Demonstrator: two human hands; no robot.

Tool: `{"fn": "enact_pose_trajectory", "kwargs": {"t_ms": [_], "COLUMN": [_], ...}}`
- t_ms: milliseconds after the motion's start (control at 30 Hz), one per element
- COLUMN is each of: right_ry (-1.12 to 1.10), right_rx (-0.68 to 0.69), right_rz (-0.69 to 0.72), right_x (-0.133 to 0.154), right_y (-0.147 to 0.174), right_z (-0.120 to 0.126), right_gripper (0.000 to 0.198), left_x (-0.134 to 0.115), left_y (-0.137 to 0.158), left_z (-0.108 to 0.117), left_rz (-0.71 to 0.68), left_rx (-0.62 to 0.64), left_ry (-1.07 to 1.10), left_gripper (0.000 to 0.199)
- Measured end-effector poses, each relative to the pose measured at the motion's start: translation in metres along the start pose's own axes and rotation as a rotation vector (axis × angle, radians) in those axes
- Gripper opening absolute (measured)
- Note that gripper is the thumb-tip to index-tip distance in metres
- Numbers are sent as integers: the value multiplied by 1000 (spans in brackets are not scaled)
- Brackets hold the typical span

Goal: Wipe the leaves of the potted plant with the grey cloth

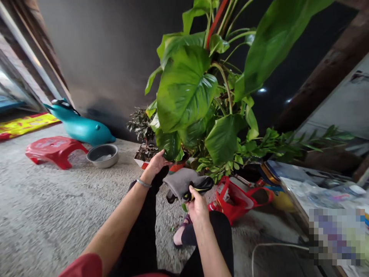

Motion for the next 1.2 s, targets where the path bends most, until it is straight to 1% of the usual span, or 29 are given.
{"fn": "enact_pose_trajectory", "kwargs": {"t_ms": [67, 100, 167, 267, 333, 367, 400, 433, 500, 533, 567, 600, 667, 733, 767, 867, 900, 933, 967, 1000, 1067, 1100, 1133, 1200], "right_ry": [-20, -38, -64, -21, 116, 213, 318, 419, 560, 597, 621, 633, 654, 695, 729, 830, 846, 848, 842, 829, 725, 612, 466, 144], "right_rx": [-6, -6, -16, -39, -50, -51, -42, -16, 95, 164, 236, 297, 387, 416, 403, 308, 291, 294, 330, 400, 546, 568, 540, 370], "right_rz": [59, 87, 142, 268, 385, 441, 484, 511, 530, 541, 555, 572, 603, 659, 713, 932, 980, 999, 978, 916, 692, 565, 452, 304], "right_x": [7, 9, 11, 14, 16, 17, 17, 17, 14, 12, 10, 10, 9, 10, 10, 9, 9, 8, 8, 9, 15, 22, 31, 52], "right_y": [10, 13, 18, 22, 24, 26, 28, 31, 38, 42, 46, 49, 53, 53, 53, 57, 58, 59, 59, 56, 40, 27, 12, -26], "right_z": [5, 6, 9, 14, 18, 20, 20, 20, 17, 15, 13, 11, 11, 12, 13, 16, 18, 20, 23, 25, 32, 36, 40, 46], "right_gripper": [37, 37, 35, 34, 34, 32, 30, 28, 25, 26, 27, 29, 31, 28, 25, 16, 16, 19, 24, 28, 30, 28, 28, 33], "left_x": [1, 1, 3, 12, 18, 21, 25, 29, 39, 44, 48, 51, 55, 57, 58, 59, 59, 59, 59, 58, 56, 55, 54, 52], "left_y": [6, 11, 25, 62, 94, 111, 127, 142, 166, 176, 183, 188, 194, 199, 201, 210, 213, 215, 215, 215, 212, 210, 208, 206], "left_z": [0, 1, 5, 10, 10, 8, 3, -2, -17, -23, -29, -34, -40, -44, -46, -52, -55, -57, -59, -60, -61, -61, -60, -60], "left_rz": [30, 9, -76, -220, -320, -357, -358, -318, -176, -110, -69, -51, -50, -46, -39, -13, -9, -14, -32, -64, -137, -168, -188, -200], "left_rx": [-48, -90, -188, -284, -267, -231, -166, -81, 112, 187, 231, 246, 231, 206, 192, 133, 112, 89, 60, 24, -46, -73, -94, -125], "left_ry": [-121, -188, -307, -411, -436, -448, -458, -460, -430, -397, -357, -318, -263, -244, -246, -241, -240, -246, -263, -289, -354, -382, -402, -428], "left_gripper": [30, 27, 20, 17, 22, 27, 33, 40, 58, 67, 73, 76, 77, 75, 74, 66, 63, 60, 57, 54, 50, 49, 49, 49]}}
Point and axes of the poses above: each hand's wrist, its own y-axis away from the middle knuckle, its own z-axis out of the back of the hand, x = y × z, the point moved 2 cm from there along -y, towards the middle knuckle, and after that the axes turned 9 degrees about -z, right-handed, at the moved point
